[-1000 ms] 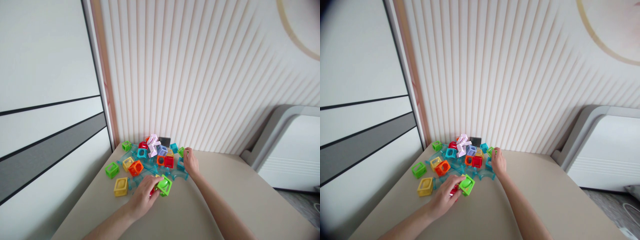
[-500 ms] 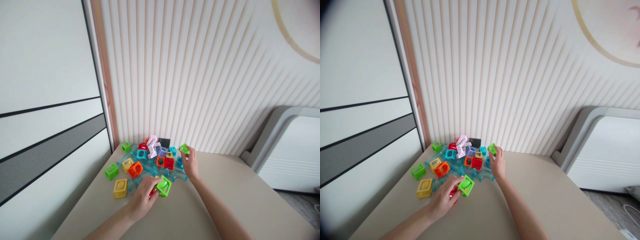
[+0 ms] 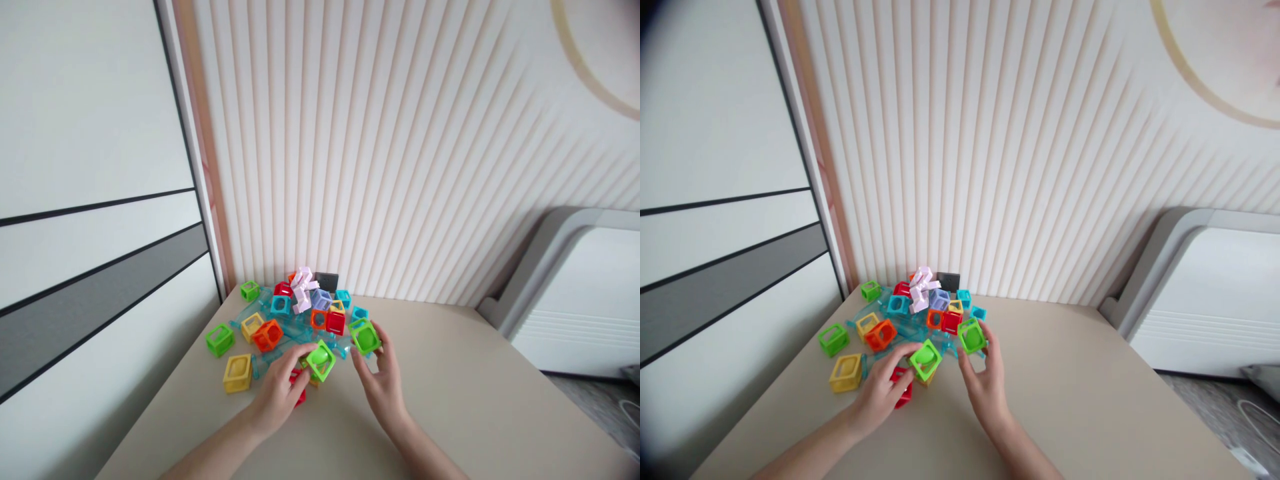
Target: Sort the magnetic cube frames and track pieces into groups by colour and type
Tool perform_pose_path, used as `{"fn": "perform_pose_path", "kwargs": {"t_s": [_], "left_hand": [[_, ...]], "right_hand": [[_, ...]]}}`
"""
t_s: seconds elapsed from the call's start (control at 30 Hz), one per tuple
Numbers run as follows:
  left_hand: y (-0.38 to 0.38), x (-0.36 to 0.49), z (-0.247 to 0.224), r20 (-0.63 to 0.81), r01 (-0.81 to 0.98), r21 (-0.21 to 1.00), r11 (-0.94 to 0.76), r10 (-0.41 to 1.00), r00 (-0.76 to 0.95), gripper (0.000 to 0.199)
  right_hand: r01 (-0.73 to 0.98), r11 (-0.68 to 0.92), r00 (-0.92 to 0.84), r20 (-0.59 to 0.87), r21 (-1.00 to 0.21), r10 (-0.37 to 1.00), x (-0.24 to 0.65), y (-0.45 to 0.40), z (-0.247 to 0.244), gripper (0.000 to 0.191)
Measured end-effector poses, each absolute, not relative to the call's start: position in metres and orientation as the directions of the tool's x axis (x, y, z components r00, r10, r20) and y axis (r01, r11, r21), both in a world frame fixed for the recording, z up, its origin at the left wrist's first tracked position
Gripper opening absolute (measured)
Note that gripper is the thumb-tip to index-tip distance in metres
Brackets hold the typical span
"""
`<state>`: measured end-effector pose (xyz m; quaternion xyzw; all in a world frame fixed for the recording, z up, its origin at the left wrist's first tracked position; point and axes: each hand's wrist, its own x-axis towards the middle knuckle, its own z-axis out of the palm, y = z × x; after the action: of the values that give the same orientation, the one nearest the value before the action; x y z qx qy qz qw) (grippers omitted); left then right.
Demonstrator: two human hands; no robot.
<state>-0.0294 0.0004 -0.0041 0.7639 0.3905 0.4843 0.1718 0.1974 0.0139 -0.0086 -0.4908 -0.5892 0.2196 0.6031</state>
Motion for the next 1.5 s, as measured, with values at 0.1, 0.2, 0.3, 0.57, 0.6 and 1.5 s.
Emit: {"fn": "perform_pose_path", "kwargs": {"t_s": [0.1,0.2,0.3,0.57,0.6,1.5], "left_hand": [[0.001,-0.031,-0.004,0.544,0.371,0.730,-0.575,0.816,0.195,0.035],[0.001,-0.033,-0.007,0.508,0.293,0.785,-0.546,0.838,0.201,0.036],[0.001,-0.037,-0.007,0.585,0.342,0.697,-0.630,0.776,0.236,0.042],[-0.002,-0.031,0.010,0.718,0.341,0.209,-0.917,0.380,0.583,0.054],[-0.003,-0.030,0.011,0.714,0.339,0.179,-0.923,0.359,0.601,0.053],[-0.008,-0.031,0.007,0.674,0.401,0.350,-0.846,0.525,0.519,0.028]], "right_hand": [[0.285,0.430,0.178,0.488,-0.857,0.855,0.196,0.008,-0.015,0.056],[0.271,0.425,0.162,0.476,-0.864,0.864,0.195,0.006,-0.017,0.059],[0.225,0.374,0.173,0.415,-0.900,0.893,0.191,0.004,-0.015,0.061],[-0.035,0.337,0.134,0.330,-0.941,0.934,0.188,-0.005,-0.003,0.054],[-0.057,0.335,0.129,0.325,-0.941,0.937,0.188,-0.005,-0.003,0.050],[-0.326,0.272,0.005,0.286,-0.905,0.958,0.185,-0.013,0.008,0.036]]}}
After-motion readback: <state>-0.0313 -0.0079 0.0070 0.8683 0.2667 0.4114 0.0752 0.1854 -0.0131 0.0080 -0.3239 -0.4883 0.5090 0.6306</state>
